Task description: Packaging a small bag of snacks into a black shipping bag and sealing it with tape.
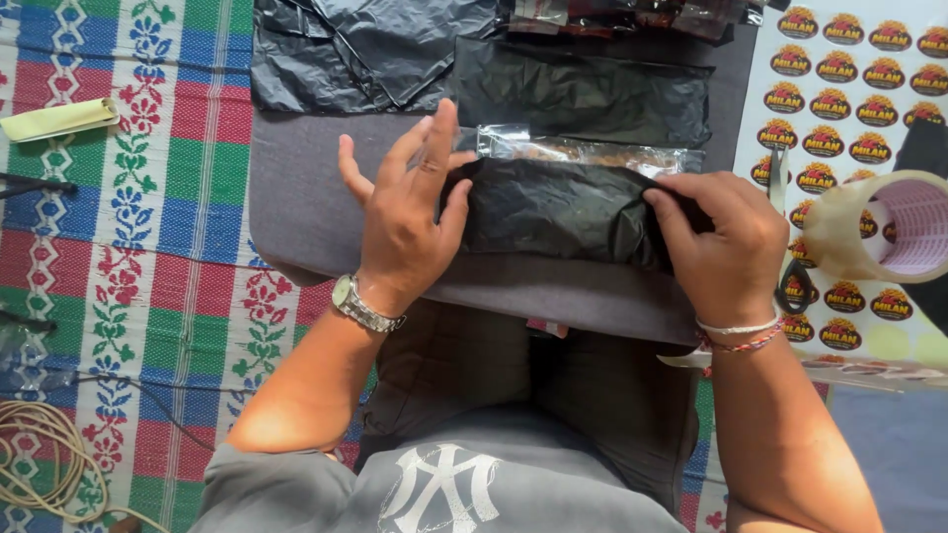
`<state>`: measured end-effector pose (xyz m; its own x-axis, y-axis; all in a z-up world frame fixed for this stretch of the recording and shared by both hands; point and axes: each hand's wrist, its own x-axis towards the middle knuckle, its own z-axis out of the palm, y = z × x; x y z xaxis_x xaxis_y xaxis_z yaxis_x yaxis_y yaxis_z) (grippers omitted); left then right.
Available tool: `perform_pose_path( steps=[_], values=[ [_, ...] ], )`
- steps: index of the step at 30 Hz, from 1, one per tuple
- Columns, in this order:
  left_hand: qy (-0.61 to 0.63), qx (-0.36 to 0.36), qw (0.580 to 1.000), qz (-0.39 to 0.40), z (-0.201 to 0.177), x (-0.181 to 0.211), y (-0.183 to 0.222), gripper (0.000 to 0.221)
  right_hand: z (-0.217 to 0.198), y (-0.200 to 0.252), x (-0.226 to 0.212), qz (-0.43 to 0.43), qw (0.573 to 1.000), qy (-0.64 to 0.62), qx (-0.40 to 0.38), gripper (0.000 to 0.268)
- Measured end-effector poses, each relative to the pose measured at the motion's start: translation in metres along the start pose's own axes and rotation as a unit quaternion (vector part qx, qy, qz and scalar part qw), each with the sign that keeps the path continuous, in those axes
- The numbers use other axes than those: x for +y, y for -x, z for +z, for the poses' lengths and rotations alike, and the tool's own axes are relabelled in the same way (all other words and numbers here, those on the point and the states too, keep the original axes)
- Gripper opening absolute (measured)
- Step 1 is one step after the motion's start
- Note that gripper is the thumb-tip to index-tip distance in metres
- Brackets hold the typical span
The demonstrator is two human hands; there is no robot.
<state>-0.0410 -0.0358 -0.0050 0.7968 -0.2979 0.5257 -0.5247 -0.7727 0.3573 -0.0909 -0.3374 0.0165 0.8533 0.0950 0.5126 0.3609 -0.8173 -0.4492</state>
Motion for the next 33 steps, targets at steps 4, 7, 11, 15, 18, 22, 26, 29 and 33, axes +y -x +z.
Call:
perform_pose_path(
  steps=[4,7,11,15,18,22,26,29,33],
  values=[
    [-0.018,0.012,1.0,0.011,-0.005,0.01,-0.002,0.058,0.002,0.0,0.0,0.008,1.0,-0.003,0.002,0.009],
    [0.011,0.123,0.987,0.103,0.003,0.021,0.007,0.012,0.004,0.0,0.001,0.019,1.0,-0.001,0.003,0.01],
    [-0.074,-0.016,0.976,0.203,-0.005,0.06,0.012,0.055,0.005,0.0,0.0,0.018,1.0,0.007,0.008,0.01],
    [-0.142,-0.055,0.969,0.197,0.009,0.072,0.008,0.052,0.006,0.001,0.0,0.017,1.0,0.014,0.007,0.01],
    [-0.157,-0.037,0.966,0.204,0.017,0.071,0.004,0.055,0.001,-0.001,-0.001,0.014,0.999,0.034,0.003,0.009],
    [-0.16,-0.035,0.964,0.212,0.017,0.071,0.002,0.057,-0.014,-0.001,-0.004,0.013,0.997,0.073,-0.006,0.021],
    [-0.159,-0.024,0.964,0.213,0.018,0.07,0.002,0.058,-0.033,-0.011,-0.018,-0.047,0.997,0.046,-0.034,0.028],
    [-0.159,-0.022,0.963,0.215,0.018,0.07,0.0,0.064,-0.032,-0.019,-0.02,-0.105,0.994,0.007,-0.036,0.02],
    [-0.153,-0.033,0.964,0.214,0.018,0.069,0.002,0.063,-0.032,-0.022,-0.023,-0.153,0.988,-0.032,0.01,0.014]
  ],
)
